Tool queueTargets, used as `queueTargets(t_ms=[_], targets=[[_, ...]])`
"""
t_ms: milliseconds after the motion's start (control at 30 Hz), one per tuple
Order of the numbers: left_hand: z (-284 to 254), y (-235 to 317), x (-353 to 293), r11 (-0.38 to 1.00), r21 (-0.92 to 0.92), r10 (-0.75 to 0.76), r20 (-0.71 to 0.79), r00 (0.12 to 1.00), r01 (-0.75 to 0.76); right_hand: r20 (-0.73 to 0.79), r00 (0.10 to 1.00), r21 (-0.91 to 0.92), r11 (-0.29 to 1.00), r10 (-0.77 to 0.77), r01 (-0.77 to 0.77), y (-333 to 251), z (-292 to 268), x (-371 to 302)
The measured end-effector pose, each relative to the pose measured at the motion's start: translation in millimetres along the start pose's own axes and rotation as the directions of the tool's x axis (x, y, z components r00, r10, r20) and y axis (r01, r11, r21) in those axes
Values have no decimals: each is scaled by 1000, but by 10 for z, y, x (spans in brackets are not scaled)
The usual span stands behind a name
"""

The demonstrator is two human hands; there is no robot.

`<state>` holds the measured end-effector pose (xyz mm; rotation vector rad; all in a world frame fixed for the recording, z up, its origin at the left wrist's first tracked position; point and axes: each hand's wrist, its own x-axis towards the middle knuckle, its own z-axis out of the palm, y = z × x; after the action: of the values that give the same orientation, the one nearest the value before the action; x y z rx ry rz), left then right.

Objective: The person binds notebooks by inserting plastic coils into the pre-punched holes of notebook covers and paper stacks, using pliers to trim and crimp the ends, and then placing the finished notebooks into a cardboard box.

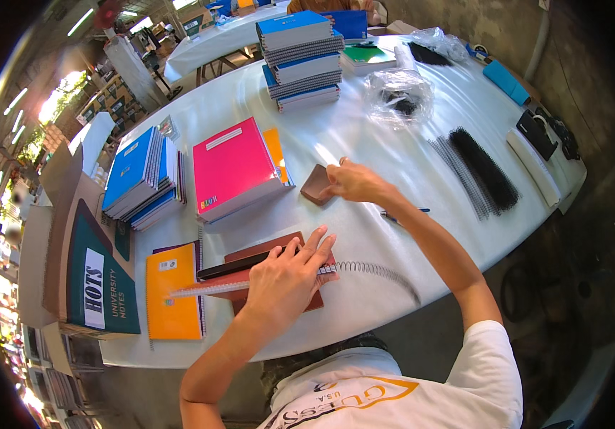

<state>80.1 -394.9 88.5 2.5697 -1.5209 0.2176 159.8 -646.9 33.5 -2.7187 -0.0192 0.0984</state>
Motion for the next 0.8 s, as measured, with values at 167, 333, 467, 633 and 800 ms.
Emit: queueTargets(t_ms=[167,333,467,633,800], targets=[[26,64,-7,992,88,-80,-161,984,95,-244,950,-346,933,-197,104,331,884,543],[-41,-109,-90,963,33,-238,-350,906,266,215,855,695,689,-472,205,15,-179,187],[19,-184,-17,974,-69,-227,-382,896,218,172,532,850,398,-829,345,-170,-545,-261],[28,-218,-15,970,-40,-235,-389,890,239,184,640,743,532,-746,407,-124,-615,-287],[31,-249,3,980,13,-171,-434,884,196,178,665,702,567,-726,431,-138,-551,-250]])
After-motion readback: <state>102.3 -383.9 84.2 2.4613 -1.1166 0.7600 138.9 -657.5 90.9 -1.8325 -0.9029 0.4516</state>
